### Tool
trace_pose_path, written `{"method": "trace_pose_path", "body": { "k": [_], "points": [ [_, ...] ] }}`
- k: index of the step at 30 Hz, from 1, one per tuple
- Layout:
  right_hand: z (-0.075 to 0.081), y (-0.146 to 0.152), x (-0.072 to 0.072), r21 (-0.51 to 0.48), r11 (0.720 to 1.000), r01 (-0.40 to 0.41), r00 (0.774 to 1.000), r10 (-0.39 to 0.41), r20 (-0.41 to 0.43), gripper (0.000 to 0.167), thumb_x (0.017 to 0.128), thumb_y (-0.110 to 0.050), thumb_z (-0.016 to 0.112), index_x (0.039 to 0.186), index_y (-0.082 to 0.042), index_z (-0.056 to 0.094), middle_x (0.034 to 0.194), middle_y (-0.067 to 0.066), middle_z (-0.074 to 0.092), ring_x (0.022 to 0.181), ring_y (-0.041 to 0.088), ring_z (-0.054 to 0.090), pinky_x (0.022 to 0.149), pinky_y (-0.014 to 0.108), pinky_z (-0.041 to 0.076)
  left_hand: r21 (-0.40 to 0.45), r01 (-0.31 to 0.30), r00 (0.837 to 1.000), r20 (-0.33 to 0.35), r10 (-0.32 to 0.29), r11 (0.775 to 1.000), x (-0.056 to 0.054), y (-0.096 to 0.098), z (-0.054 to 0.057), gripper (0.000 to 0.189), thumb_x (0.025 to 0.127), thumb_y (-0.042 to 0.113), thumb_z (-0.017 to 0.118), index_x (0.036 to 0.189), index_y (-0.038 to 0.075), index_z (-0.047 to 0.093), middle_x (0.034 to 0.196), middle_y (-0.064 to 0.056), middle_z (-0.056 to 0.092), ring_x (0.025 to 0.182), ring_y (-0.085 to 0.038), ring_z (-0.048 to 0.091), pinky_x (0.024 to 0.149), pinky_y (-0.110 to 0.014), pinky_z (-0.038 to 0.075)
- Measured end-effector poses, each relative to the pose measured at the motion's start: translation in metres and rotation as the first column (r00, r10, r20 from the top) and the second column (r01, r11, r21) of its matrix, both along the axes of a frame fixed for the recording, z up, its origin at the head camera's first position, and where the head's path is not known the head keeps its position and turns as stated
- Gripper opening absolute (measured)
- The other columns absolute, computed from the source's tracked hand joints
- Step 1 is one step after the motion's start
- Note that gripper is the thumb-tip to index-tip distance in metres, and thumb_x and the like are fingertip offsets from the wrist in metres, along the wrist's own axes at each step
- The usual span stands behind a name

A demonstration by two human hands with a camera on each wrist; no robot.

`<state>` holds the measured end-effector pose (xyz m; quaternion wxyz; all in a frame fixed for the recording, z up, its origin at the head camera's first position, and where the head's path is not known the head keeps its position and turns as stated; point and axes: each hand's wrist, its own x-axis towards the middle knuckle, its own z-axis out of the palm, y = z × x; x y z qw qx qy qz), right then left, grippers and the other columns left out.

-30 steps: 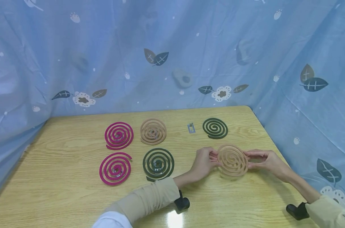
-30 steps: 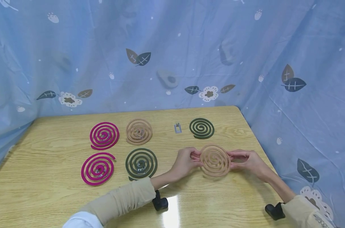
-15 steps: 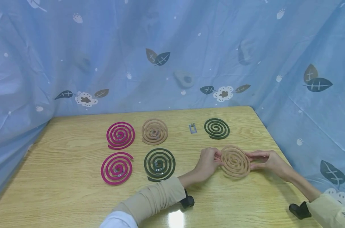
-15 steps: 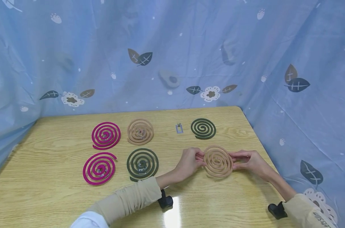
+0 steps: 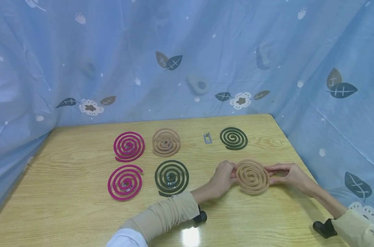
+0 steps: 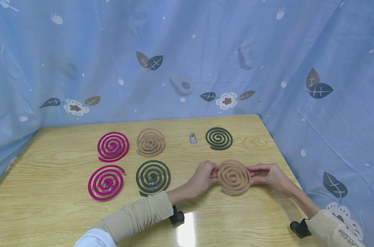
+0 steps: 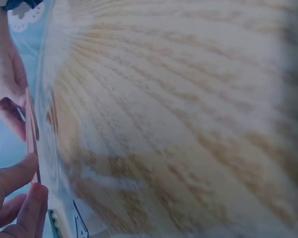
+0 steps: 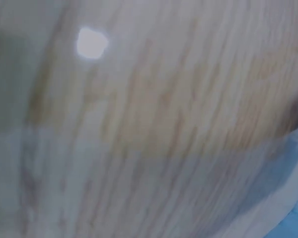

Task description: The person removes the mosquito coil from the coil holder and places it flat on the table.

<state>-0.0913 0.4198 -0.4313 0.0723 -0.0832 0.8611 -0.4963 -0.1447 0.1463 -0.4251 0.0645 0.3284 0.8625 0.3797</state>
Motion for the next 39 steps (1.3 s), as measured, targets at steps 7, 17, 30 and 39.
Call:
{"method": "trace_pose_path", "body": {
  "k": [7, 17, 30, 39],
  "points": [
    [0.000, -0.006, 0.000, 0.078, 0.997, 0.024, 0.999, -0.022, -0.028, 0.049, 0.075, -0.012, 0.081, 0.118, 0.004, 0.065, 0.107, 0.009, 0.069, 0.096, -0.001, 0.061, 0.085, 0.007, 0.046, -0.082, 0.013, 1.000, -0.013, -0.014, 0.997, -0.001, -0.001, 0.001, 0.014, 0.079, 0.018, 0.078, 0.082, 0.006, 0.071, 0.068, 0.002, 0.053, 0.067, -0.005, 0.040, 0.053, -0.012, 0.033],
    [-0.005, -0.005, -0.005, 0.109, 0.994, -0.003, 0.998, 0.011, -0.066, 0.044, 0.075, -0.010, 0.081, 0.113, 0.005, 0.067, 0.093, 0.005, 0.070, 0.088, 0.002, 0.062, 0.083, 0.005, 0.045, -0.223, 0.024, 1.000, 0.023, -0.020, 0.975, 0.000, 0.010, 0.003, 0.016, 0.083, 0.007, 0.073, 0.071, 0.005, 0.063, 0.071, 0.002, 0.044, 0.063, -0.006, 0.042, 0.046, -0.014, 0.039],
    [-0.009, -0.017, -0.017, 0.171, 0.985, -0.032, 0.989, 0.055, -0.134, 0.035, 0.073, -0.010, 0.082, 0.104, 0.002, 0.071, 0.082, 0.000, 0.067, 0.076, 0.002, 0.060, 0.071, 0.010, 0.049, -0.330, 0.028, 0.988, -0.132, -0.075, 0.944, -0.002, 0.026, 0.011, 0.035, 0.080, -0.006, 0.069, 0.054, 0.011, 0.051, 0.052, 0.006, 0.037, 0.051, -0.005, 0.034, 0.049, -0.014, 0.039],
    [0.003, -0.035, -0.020, 0.073, 0.991, -0.115, 0.974, 0.127, -0.186, 0.047, 0.068, 0.004, 0.082, 0.110, 0.014, 0.064, 0.113, 0.028, 0.057, 0.095, 0.002, 0.062, 0.078, 0.023, 0.058, -0.401, -0.006, 0.998, -0.067, -0.022, 0.916, -0.008, 0.017, 0.032, 0.015, 0.080, -0.004, 0.073, 0.092, 0.003, 0.068, 0.091, -0.008, 0.060, 0.072, -0.009, 0.056, 0.050, -0.012, 0.046]
  ]
}}
